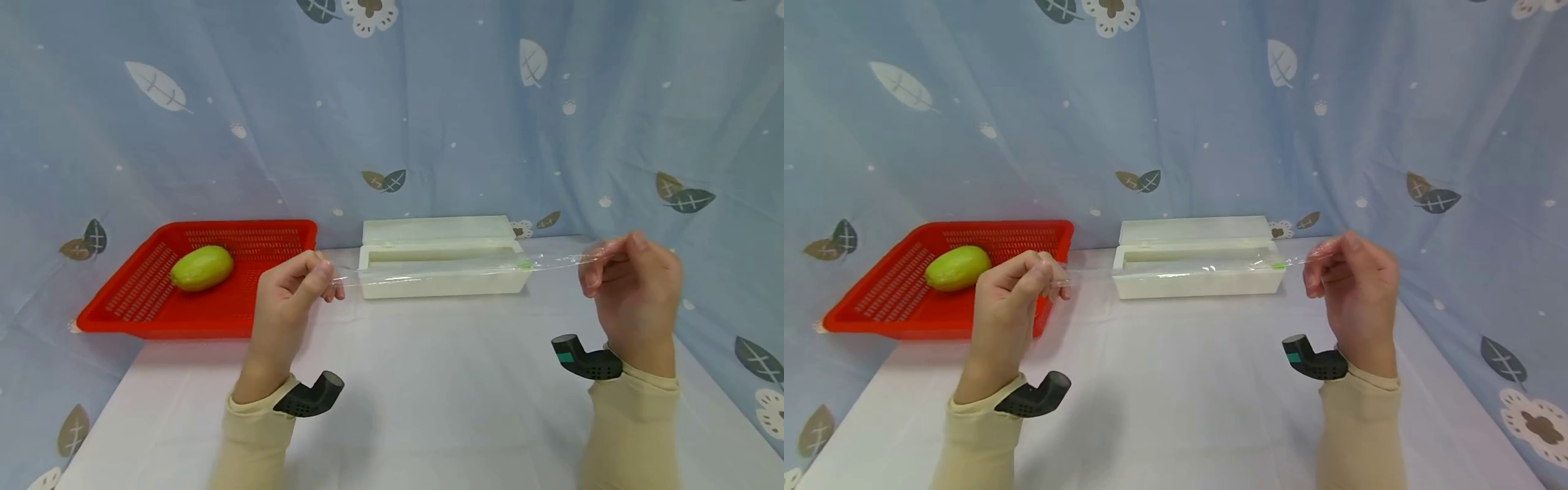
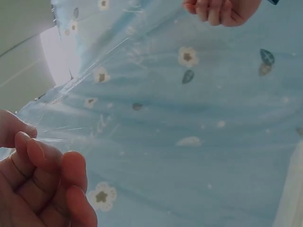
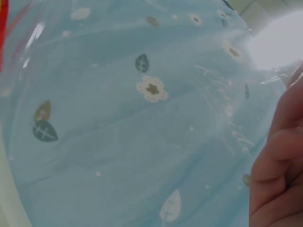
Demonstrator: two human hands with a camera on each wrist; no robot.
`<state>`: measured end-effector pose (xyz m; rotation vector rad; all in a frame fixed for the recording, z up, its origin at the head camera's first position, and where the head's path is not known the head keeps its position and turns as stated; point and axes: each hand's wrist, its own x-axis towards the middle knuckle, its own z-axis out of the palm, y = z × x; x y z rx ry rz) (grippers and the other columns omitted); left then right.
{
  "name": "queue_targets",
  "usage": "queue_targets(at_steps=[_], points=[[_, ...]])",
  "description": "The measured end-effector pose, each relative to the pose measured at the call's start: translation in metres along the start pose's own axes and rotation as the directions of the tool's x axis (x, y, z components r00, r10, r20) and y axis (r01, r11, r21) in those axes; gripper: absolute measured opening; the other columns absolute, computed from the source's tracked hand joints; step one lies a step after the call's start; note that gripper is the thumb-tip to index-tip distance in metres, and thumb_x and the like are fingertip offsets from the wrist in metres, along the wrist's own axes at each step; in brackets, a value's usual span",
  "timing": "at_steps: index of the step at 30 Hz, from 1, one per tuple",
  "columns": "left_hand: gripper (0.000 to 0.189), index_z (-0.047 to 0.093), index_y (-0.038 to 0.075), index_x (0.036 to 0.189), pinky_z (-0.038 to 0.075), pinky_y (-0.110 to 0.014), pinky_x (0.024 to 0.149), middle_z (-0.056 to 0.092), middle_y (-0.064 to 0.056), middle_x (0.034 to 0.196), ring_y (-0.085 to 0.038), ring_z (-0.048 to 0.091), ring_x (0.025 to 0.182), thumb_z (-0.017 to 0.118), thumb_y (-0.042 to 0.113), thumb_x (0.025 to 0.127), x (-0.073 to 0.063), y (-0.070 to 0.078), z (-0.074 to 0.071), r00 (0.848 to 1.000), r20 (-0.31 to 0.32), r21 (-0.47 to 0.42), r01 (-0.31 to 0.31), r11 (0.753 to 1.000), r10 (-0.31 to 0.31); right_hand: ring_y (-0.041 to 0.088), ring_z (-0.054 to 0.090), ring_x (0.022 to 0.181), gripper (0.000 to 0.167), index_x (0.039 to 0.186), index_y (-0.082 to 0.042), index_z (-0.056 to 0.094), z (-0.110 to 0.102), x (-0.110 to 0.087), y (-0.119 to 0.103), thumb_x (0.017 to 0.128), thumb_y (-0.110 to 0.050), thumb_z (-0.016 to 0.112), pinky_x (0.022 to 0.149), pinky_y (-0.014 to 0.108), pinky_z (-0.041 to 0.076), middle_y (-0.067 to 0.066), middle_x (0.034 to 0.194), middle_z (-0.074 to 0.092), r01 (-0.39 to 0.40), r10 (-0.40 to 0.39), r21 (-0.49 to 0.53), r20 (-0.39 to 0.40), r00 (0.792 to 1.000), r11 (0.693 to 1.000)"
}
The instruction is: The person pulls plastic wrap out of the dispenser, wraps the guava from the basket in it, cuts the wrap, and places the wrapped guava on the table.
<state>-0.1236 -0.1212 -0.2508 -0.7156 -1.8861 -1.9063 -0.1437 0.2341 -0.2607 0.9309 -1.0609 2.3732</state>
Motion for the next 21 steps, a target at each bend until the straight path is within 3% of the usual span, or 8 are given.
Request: queue_targets(at_steps=[3,7,13,17,21], points=[[0.026,0.049,0.004,0.065,0.047,-0.033,0.063,0.046,-0.007,0.063,-0.025,0.052,0.063,0.049,0.009,0.090,-0.003,0.002,-0.002,0.999,0.054,0.012,0.007,1.000,-0.008,0.028,0.044,0.050,0.035,0.073,0.024,0.050,0.000,-0.004,-0.003,0.094,0.000,0.034,0.046,0.031,0.037,0.022,0.057,0.049,-0.022,0.022,-0.001,0.026,0.999,1.000],[0.021,0.050,0.005,0.071,0.047,-0.033,0.064,0.047,-0.007,0.065,-0.025,0.052,0.064,0.047,0.010,0.091,-0.008,0.002,-0.006,0.990,0.124,0.015,0.061,0.998,-0.063,0.026,0.045,0.053,0.030,0.080,0.024,0.051,-0.002,-0.013,-0.007,0.092,0.004,0.032,0.045,0.030,0.036,0.022,0.062,0.051,-0.044,0.049,-0.076,0.074,0.996,0.996],[0.015,0.050,0.006,0.079,0.047,-0.034,0.063,0.048,-0.008,0.066,-0.024,0.052,0.063,0.045,0.009,0.092,-0.021,0.000,-0.013,0.962,0.227,0.045,0.143,0.989,-0.149,0.024,0.044,0.056,0.031,0.084,0.022,0.051,-0.006,-0.030,-0.015,0.091,0.009,0.024,0.043,0.030,0.032,0.019,0.066,0.052,-0.078,0.102,-0.211,0.102,0.990,0.974],[0.011,0.050,0.007,0.082,0.047,-0.033,0.062,0.049,-0.007,0.066,-0.023,0.053,0.062,0.046,0.006,0.092,-0.031,-0.001,-0.016,0.944,0.290,0.058,0.148,0.987,-0.159,0.023,0.045,0.057,0.037,0.084,0.020,0.054,-0.010,-0.043,-0.024,0.093,0.008,0.020,0.045,0.030,0.033,0.018,0.067,0.053,-0.123,0.159,-0.314,0.094,0.983,0.941],[0.009,0.052,0.008,0.084,0.046,-0.032,0.061,0.051,-0.005,0.067,-0.020,0.052,0.063,0.048,0.003,0.090,-0.041,-0.001,-0.019,0.926,0.339,0.093,0.141,0.986,-0.165,0.022,0.044,0.057,0.038,0.084,0.020,0.055,-0.012,-0.058,-0.032,0.092,0.012,0.018,0.045,0.030,0.031,0.017,0.067,0.053,-0.147,0.191,-0.353,0.092,0.977,0.924]])
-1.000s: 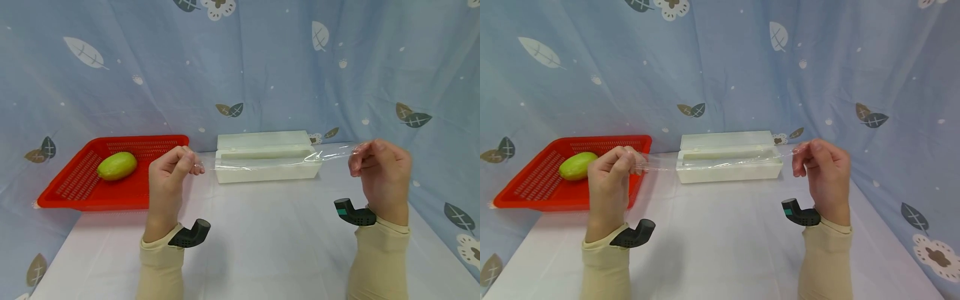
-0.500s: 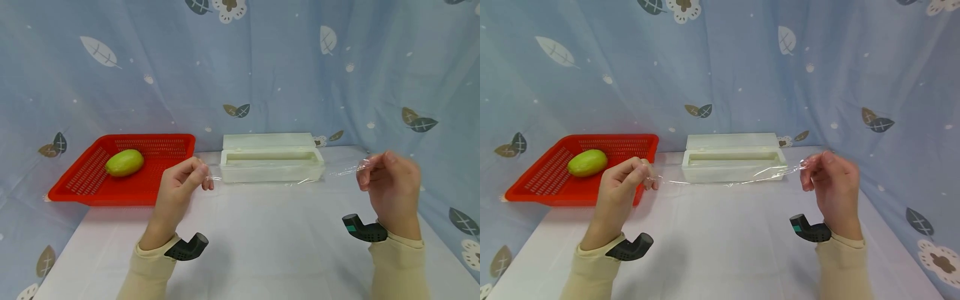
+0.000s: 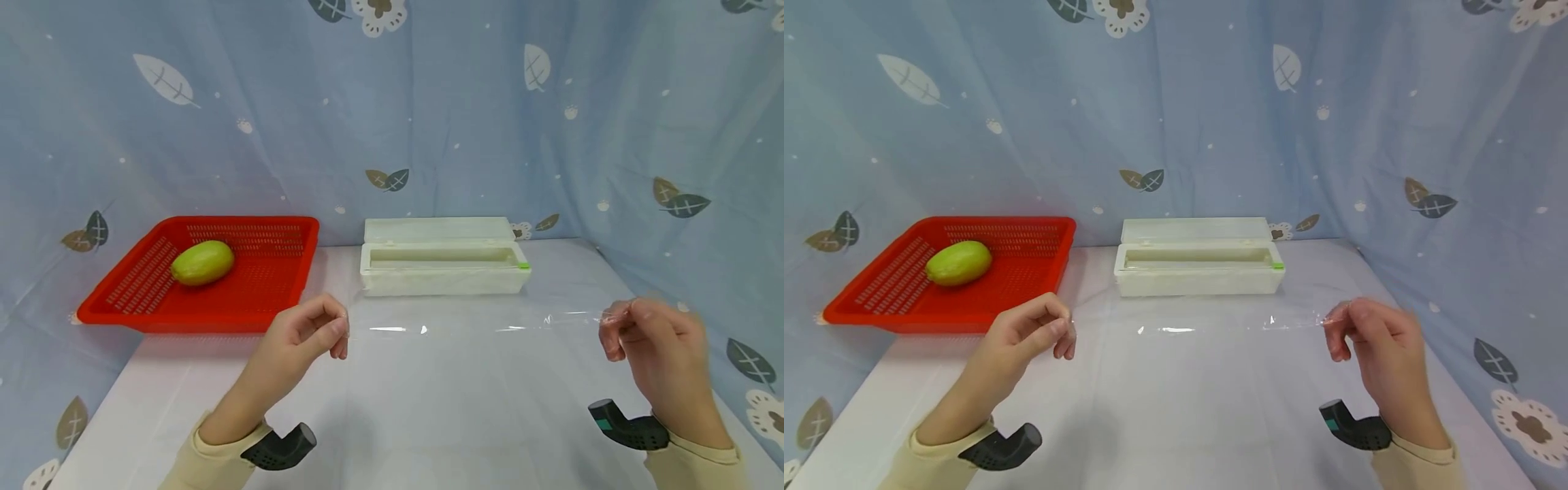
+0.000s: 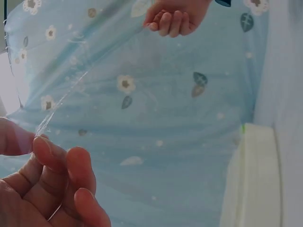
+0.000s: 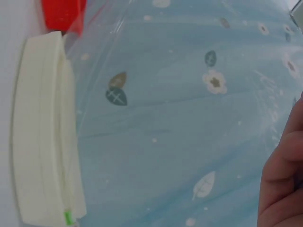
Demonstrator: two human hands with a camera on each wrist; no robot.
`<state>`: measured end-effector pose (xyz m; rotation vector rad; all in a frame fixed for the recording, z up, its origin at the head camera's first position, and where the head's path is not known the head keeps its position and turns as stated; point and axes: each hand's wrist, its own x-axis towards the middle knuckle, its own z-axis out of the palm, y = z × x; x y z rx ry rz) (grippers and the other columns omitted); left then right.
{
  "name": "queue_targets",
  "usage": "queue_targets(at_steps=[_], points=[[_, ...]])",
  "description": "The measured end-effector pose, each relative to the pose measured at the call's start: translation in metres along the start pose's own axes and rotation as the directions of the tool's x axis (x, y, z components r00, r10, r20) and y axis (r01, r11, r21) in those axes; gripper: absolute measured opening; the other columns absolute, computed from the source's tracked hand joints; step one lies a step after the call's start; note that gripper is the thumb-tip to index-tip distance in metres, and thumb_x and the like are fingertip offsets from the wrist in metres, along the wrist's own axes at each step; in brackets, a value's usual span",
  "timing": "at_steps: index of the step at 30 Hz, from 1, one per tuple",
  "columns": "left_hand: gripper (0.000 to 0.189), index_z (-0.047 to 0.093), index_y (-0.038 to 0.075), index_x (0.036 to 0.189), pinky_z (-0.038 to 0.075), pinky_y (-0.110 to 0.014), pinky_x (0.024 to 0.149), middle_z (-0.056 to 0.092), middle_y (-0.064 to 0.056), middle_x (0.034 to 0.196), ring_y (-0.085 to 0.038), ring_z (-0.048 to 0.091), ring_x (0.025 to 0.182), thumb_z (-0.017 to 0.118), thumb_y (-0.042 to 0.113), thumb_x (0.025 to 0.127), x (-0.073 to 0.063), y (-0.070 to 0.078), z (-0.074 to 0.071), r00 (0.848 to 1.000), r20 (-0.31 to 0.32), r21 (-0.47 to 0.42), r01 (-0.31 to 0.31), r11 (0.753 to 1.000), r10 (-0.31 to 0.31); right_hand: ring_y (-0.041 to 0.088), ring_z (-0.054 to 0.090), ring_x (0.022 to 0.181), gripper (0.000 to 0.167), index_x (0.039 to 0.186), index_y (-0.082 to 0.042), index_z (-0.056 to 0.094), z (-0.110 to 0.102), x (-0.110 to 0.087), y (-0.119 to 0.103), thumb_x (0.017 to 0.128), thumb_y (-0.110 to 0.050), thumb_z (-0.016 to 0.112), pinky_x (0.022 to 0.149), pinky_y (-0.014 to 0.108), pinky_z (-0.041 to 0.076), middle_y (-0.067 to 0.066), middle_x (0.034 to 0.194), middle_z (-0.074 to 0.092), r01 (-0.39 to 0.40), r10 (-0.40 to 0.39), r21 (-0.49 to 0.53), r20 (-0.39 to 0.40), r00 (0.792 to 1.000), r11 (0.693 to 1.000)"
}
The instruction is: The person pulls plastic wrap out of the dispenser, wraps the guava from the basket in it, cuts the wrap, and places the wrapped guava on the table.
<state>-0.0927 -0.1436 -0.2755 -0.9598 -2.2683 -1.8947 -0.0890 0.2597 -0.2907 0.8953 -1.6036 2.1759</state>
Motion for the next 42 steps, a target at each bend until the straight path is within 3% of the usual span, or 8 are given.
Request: queue_targets(at_steps=[7,12,19,26,32,36,38,42], points=[[0.016,0.054,0.020,0.078,0.044,-0.030,0.064,0.055,0.005,0.065,-0.013,0.054,0.064,0.051,0.010,0.090,-0.016,-0.014,0.005,0.995,0.026,0.177,0.092,0.980,-0.098,0.022,0.046,0.059,0.040,0.086,0.017,0.055,-0.007,-0.029,0.006,0.088,0.020,0.015,0.043,0.033,0.031,0.016,0.072,0.054,-0.072,0.075,-0.050,0.050,0.996,0.996],[0.018,0.056,0.024,0.076,0.044,-0.028,0.064,0.055,0.008,0.063,-0.010,0.055,0.064,0.053,0.012,0.089,-0.031,-0.033,0.013,0.982,0.038,0.220,0.174,0.960,-0.187,0.022,0.045,0.058,0.042,0.088,0.013,0.053,-0.013,-0.050,0.014,0.085,0.023,0.012,0.042,0.034,0.032,0.014,0.072,0.051,-0.146,0.154,-0.074,0.117,0.981,0.987],[0.019,0.057,0.025,0.073,0.042,-0.024,0.057,0.053,0.009,0.059,-0.008,0.052,0.062,0.056,0.013,0.088,-0.048,-0.052,0.024,0.967,0.059,0.282,0.220,0.934,-0.246,0.022,0.043,0.054,0.043,0.088,0.010,0.052,-0.022,-0.075,0.027,0.087,0.022,0.011,0.041,0.035,0.032,0.013,0.070,0.050,-0.229,0.240,-0.086,0.142,0.960,0.970],[0.017,0.059,0.026,0.072,0.043,-0.026,0.060,0.058,0.007,0.065,-0.009,0.055,0.063,0.056,0.020,0.088,-0.056,-0.066,0.035,0.921,0.110,0.222,0.344,0.912,-0.374,0.024,0.043,0.052,0.039,0.086,0.001,0.055,-0.021,-0.098,0.035,0.093,0.013,0.018,0.042,0.037,0.035,0.008,0.069,0.051,-0.369,0.390,-0.217,0.063,0.919,0.904],[0.019,0.060,0.019,0.071,0.043,-0.024,0.057,0.059,0.004,0.064,-0.009,0.055,0.062,0.056,0.027,0.088,-0.064,-0.079,0.042,0.896,0.160,0.200,0.382,0.902,-0.414,0.025,0.041,0.053,0.036,0.083,0.001,0.054,-0.022,-0.112,0.044,0.093,0.012,0.022,0.042,0.037,0.035,0.009,0.066,0.050,-0.423,0.445,-0.224,0.059,0.894,0.878],[0.022,0.058,0.020,0.071,0.040,-0.021,0.054,0.054,0.008,0.057,-0.006,0.051,0.058,0.055,0.032,0.088,-0.072,-0.088,0.044,0.894,0.181,0.208,0.373,0.904,-0.410,0.025,0.041,0.051,0.030,0.080,0.002,0.054,-0.026,-0.123,0.048,0.096,0.003,0.028,0.042,0.039,0.035,0.010,0.063,0.051,-0.537,0.550,-0.245,-0.018,0.835,0.808],[0.021,0.057,0.021,0.070,0.039,-0.019,0.052,0.053,0.009,0.057,-0.004,0.049,0.056,0.055,0.032,0.088,-0.076,-0.092,0.045,0.896,0.200,0.205,0.358,0.911,-0.397,0.025,0.042,0.050,0.030,0.078,0.002,0.054,-0.028,-0.128,0.049,0.097,-0.003,0.031,0.043,0.039,0.036,0.009,0.062,0.051,-0.610,0.615,-0.258,-0.073,0.785,0.749],[0.020,0.057,0.023,0.069,0.039,-0.017,0.049,0.050,0.013,0.057,0.001,0.046,0.054,0.055,0.028,0.088,-0.083,-0.100,0.049,0.896,0.247,0.218,0.320,0.922,-0.369,0.024,0.044,0.050,0.033,0.078,0.005,0.053,-0.035,-0.137,0.050,0.098,-0.011,0.032,0.045,0.039,0.039,0.009,0.061,0.053,-0.720,0.723,-0.232,-0.087,0.685,0.654]])
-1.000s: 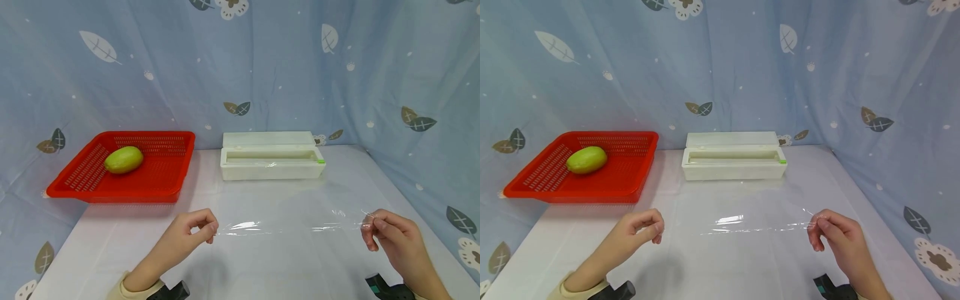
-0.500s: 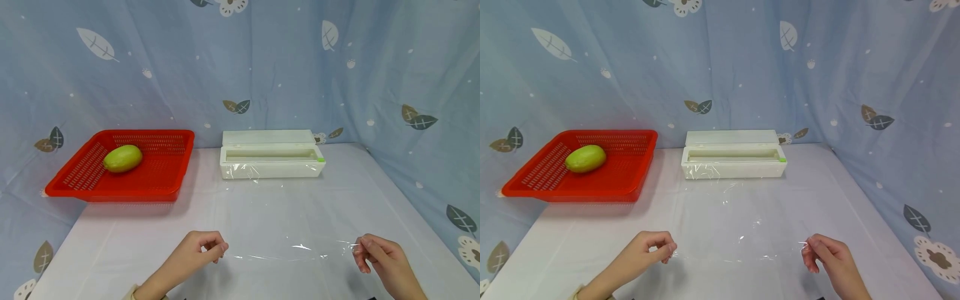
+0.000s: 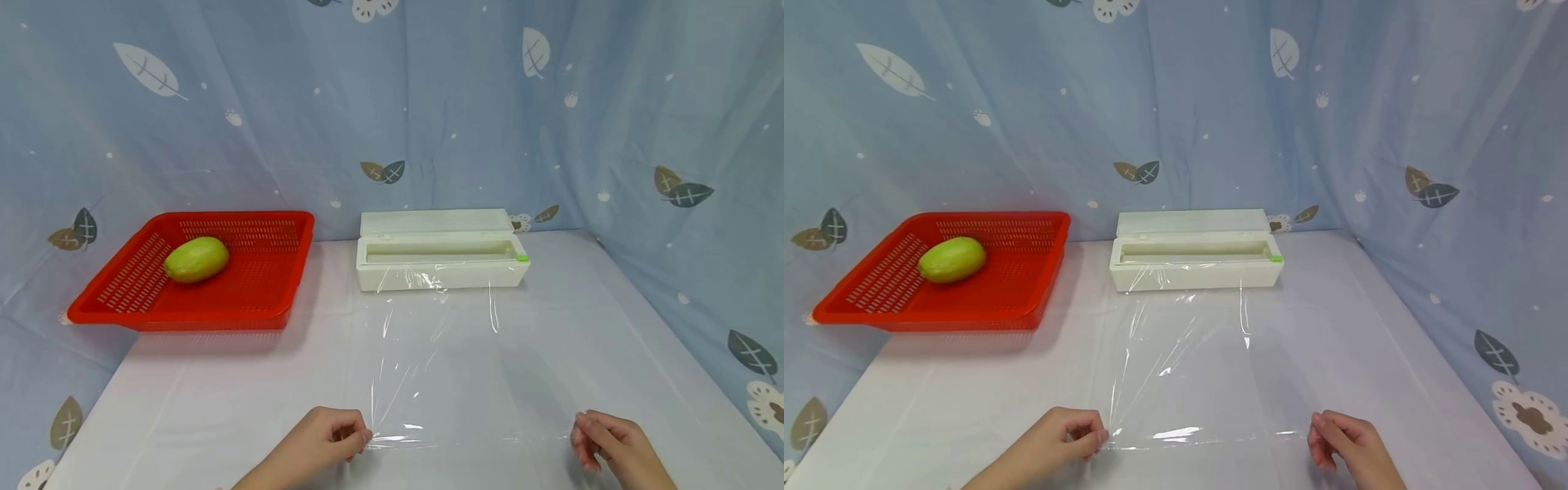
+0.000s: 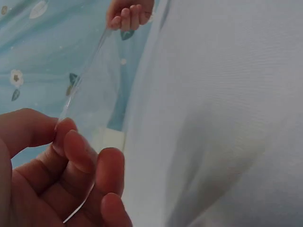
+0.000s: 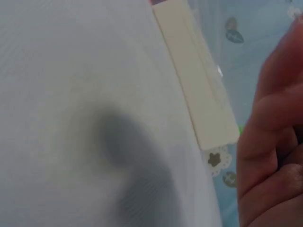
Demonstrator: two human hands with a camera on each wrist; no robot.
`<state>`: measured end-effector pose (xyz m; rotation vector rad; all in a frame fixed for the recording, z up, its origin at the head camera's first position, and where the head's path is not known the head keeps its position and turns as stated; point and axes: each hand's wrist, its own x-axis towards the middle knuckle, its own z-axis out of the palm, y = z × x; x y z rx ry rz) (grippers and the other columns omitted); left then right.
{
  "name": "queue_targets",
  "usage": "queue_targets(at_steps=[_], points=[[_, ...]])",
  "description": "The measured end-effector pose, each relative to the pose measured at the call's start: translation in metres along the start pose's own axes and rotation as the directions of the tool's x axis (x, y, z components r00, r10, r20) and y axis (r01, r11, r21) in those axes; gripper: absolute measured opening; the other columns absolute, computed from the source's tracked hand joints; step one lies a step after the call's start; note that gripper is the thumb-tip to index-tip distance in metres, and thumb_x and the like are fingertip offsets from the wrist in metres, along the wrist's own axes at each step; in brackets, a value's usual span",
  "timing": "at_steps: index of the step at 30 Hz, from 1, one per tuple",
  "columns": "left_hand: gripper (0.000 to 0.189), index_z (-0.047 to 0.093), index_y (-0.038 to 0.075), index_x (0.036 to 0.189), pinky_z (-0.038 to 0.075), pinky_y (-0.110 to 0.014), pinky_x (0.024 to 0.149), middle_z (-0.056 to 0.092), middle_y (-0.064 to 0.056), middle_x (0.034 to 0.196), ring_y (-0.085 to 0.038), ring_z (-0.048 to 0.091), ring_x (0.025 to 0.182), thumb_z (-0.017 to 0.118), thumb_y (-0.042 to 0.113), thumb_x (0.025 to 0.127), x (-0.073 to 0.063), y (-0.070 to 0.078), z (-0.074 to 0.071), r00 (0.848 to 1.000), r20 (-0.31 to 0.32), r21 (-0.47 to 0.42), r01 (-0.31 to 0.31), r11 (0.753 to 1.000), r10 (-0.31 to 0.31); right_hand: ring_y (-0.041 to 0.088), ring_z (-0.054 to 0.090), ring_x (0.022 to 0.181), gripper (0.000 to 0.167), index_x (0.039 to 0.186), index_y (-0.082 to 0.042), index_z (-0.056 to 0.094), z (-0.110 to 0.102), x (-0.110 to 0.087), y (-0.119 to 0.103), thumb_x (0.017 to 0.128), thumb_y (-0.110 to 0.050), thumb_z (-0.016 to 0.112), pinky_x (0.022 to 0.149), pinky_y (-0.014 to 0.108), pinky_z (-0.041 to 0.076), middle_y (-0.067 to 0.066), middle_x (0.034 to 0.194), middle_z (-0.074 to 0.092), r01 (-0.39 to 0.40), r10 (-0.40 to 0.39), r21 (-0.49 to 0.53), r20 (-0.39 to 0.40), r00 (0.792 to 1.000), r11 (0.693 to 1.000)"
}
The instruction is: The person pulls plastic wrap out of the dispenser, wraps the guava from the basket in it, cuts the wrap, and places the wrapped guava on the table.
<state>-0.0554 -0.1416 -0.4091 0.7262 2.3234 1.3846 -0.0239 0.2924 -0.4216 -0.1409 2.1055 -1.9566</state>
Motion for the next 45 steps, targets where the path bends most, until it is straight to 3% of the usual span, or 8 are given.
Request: queue_targets(at_steps=[5,11,15,22,24,35,41,45], points=[[0.018,0.060,0.020,0.071,0.041,-0.017,0.051,0.050,0.017,0.058,0.002,0.047,0.055,0.056,0.026,0.087,-0.003,-0.006,0.005,0.999,0.036,0.026,0.016,1.000,-0.017,0.022,0.049,0.050,0.039,0.083,0.009,0.054,-0.005,-0.002,0.007,0.098,-0.021,0.035,0.049,0.038,0.045,0.008,0.063,0.056,-0.166,0.167,-0.014,0.050,0.985,0.986],[0.019,0.061,0.021,0.069,0.040,-0.019,0.052,0.049,0.015,0.056,-0.001,0.046,0.056,0.057,0.029,0.086,-0.005,-0.012,0.007,0.991,0.065,0.029,0.114,0.993,-0.116,0.019,0.054,0.053,0.036,0.085,0.010,0.055,-0.009,-0.001,0.013,0.097,-0.017,0.036,0.050,0.033,0.047,0.009,0.065,0.057,-0.168,0.177,-0.077,0.143,0.974,0.983],[0.019,0.060,0.024,0.067,0.038,-0.019,0.050,0.045,0.015,0.054,-0.001,0.044,0.054,0.058,0.030,0.085,-0.006,-0.016,0.008,0.989,0.049,0.099,0.137,0.986,-0.142,0.013,0.055,0.057,0.034,0.087,0.012,0.057,-0.013,0.001,0.017,0.096,-0.015,0.038,0.052,0.030,0.048,0.005,0.066,0.058,-0.194,0.198,-0.043,0.241,0.950,0.980],[0.012,0.058,0.031,0.071,0.036,-0.018,0.054,0.047,0.022,0.059,0.003,0.043,0.059,0.060,0.030,0.083,-0.003,-0.018,0.009,0.993,-0.026,0.298,0.120,0.947,-0.117,0.006,0.052,0.054,0.036,0.086,0.006,0.061,-0.009,0.004,0.016,0.095,-0.024,0.043,0.049,0.026,0.047,0.001,0.065,0.059,-0.280,0.309,-0.170,0.182,0.933,0.945],[0.012,0.058,0.032,0.071,0.035,-0.018,0.055,0.048,0.023,0.059,0.003,0.043,0.059,0.060,0.029,0.082,-0.002,-0.018,0.009,0.993,-0.042,0.327,0.116,0.938,-0.109,0.005,0.051,0.053,0.036,0.086,0.007,0.061,-0.009,0.004,0.016,0.095,-0.023,0.043,0.048,0.025,0.046,0.001,0.065,0.059,-0.279,0.308,-0.169,0.186,0.933,0.945],[0.009,0.060,0.033,0.071,0.033,-0.017,0.051,0.047,0.025,0.058,0.006,0.042,0.057,0.066,0.031,0.077,0.001,-0.020,0.005,0.995,-0.003,0.349,0.091,0.933,-0.096,0.007,0.051,0.052,0.035,0.088,0.004,0.062,-0.014,0.005,0.018,0.094,-0.025,0.043,0.047,0.027,0.046,0.005,0.066,0.059,-0.281,0.325,-0.215,0.203,0.924,0.935],[0.010,0.059,0.034,0.070,0.032,-0.017,0.049,0.044,0.023,0.055,0.005,0.040,0.054,0.066,0.034,0.077,0.003,-0.019,0.006,0.994,0.005,0.367,0.103,0.924,-0.113,0.012,0.058,0.063,0.031,0.095,0.011,0.059,-0.021,0.004,0.022,0.096,-0.013,0.038,0.057,0.027,0.050,0.010,0.075,0.063,-0.233,0.237,-0.053,0.337,0.911,0.971],[0.011,0.058,0.033,0.070,0.032,-0.017,0.049,0.043,0.023,0.054,0.004,0.040,0.053,0.065,0.032,0.078,0.003,-0.018,0.006,0.993,0.011,0.369,0.103,0.924,-0.116,0.014,0.060,0.069,0.032,0.101,0.013,0.057,-0.024,0.005,0.023,0.096,-0.010,0.035,0.063,0.028,0.051,0.012,0.081,0.064,-0.253,0.220,0.033,0.399,0.890,0.967]])
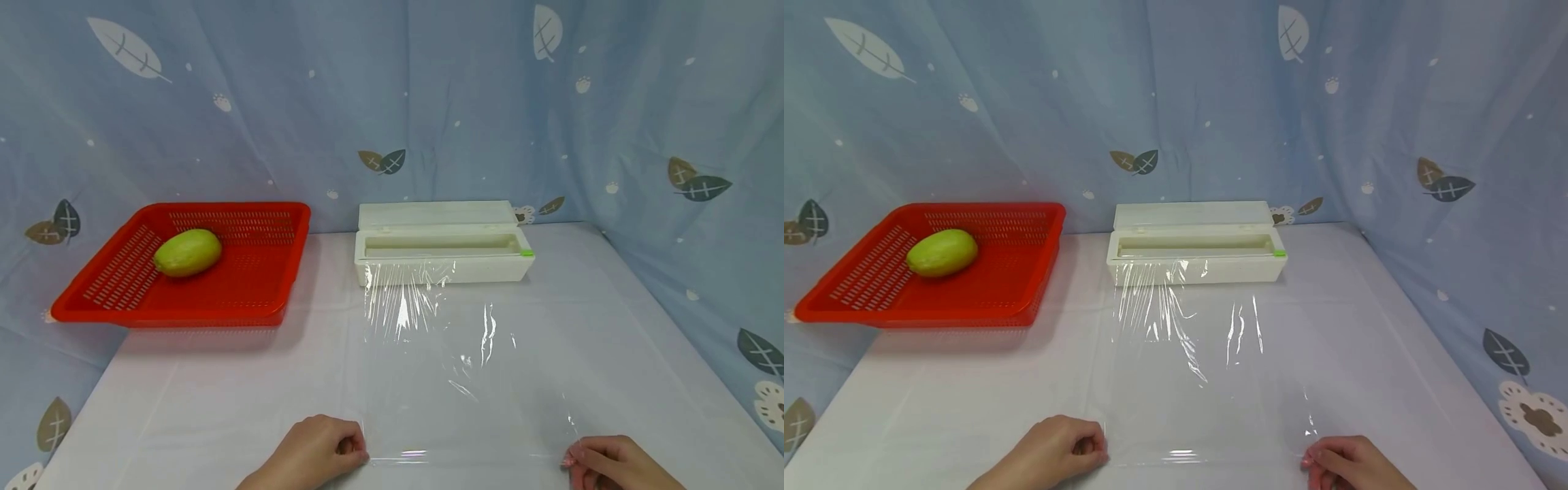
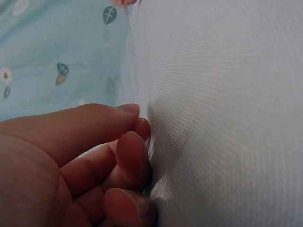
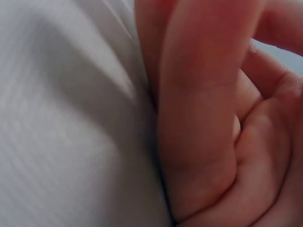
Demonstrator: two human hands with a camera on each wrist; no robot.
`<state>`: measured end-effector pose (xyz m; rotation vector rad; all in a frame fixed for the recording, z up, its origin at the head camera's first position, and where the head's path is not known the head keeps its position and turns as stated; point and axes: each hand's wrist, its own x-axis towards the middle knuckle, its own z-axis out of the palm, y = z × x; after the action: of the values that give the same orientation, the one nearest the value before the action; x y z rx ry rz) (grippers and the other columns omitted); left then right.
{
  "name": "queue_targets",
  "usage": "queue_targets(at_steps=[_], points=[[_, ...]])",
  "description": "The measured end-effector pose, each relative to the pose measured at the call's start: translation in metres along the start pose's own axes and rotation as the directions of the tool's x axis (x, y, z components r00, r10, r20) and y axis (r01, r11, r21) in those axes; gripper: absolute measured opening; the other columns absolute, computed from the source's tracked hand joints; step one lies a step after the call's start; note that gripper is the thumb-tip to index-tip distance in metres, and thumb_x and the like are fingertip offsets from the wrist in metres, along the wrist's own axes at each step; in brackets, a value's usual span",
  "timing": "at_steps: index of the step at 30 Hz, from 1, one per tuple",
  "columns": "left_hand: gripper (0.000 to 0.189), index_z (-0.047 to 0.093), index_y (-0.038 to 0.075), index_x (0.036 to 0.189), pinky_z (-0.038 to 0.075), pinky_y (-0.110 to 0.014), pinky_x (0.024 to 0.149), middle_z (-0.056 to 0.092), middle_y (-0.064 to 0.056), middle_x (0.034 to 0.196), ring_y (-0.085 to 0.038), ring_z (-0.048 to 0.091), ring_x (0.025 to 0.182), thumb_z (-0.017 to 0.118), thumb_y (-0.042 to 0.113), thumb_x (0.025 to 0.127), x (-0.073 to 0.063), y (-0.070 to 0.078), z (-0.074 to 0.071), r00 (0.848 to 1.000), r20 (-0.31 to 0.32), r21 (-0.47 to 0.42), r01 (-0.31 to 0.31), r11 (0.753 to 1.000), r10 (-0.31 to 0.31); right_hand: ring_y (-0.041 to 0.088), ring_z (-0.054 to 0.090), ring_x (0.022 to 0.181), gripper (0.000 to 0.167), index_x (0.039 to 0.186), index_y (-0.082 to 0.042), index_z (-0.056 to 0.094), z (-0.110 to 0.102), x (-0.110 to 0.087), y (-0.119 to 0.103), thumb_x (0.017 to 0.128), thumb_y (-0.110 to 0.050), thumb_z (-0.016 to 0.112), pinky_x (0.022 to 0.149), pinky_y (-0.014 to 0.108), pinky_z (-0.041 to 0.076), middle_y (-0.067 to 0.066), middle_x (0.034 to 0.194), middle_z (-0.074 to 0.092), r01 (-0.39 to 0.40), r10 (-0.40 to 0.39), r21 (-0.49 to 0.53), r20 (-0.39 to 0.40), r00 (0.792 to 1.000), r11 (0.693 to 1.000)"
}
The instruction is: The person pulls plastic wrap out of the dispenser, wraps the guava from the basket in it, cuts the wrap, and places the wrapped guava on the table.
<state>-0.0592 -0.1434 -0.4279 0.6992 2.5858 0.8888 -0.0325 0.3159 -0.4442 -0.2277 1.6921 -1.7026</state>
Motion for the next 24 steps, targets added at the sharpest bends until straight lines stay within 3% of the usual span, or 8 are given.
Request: queue_targets(at_steps=[6,14,20,24], points=[[0.013,0.056,0.032,0.069,0.031,-0.017,0.049,0.039,0.021,0.053,0.004,0.038,0.053,0.064,0.027,0.078,-0.001,0.002,0.000,1.000,-0.002,0.020,-0.009,1.000,0.009,0.013,0.060,0.071,0.032,0.100,0.013,0.057,-0.002,0.000,0.002,0.096,-0.010,0.035,0.065,0.028,0.051,0.008,0.082,0.064,-0.008,0.008,0.004,0.001,1.000,1.000],[0.013,0.057,0.030,0.070,0.033,-0.019,0.051,0.041,0.017,0.053,0.001,0.040,0.054,0.064,0.035,0.079,-0.002,0.005,-0.001,0.995,0.072,-0.027,0.067,0.997,-0.065,0.009,0.056,0.061,0.033,0.091,0.010,0.060,0.003,0.002,0.001,0.095,-0.017,0.041,0.055,0.025,0.049,0.006,0.072,0.062,-0.082,0.072,-0.085,-0.113,0.991,0.993],[0.013,0.058,0.031,0.070,0.033,-0.019,0.051,0.043,0.018,0.053,0.000,0.040,0.054,0.064,0.038,0.079,-0.001,0.005,0.000,0.995,0.063,-0.012,0.077,0.997,-0.076,0.006,0.052,0.053,0.032,0.088,0.003,0.063,0.010,0.005,0.000,0.094,-0.022,0.044,0.049,0.026,0.048,0.011,0.066,0.061,-0.130,0.093,-0.188,-0.192,0.977,0.974],[0.015,0.057,0.030,0.068,0.032,-0.020,0.050,0.043,0.018,0.053,0.000,0.040,0.053,0.063,0.039,0.079,-0.001,0.005,0.000,0.997,0.044,-0.002,0.070,0.998,-0.070,0.008,0.052,0.051,0.033,0.086,0.001,0.064,0.013,0.006,-0.002,0.092,-0.026,0.047,0.048,0.027,0.048,0.011,0.065,0.060,-0.165,0.114,-0.205,-0.240,0.964,0.965]])
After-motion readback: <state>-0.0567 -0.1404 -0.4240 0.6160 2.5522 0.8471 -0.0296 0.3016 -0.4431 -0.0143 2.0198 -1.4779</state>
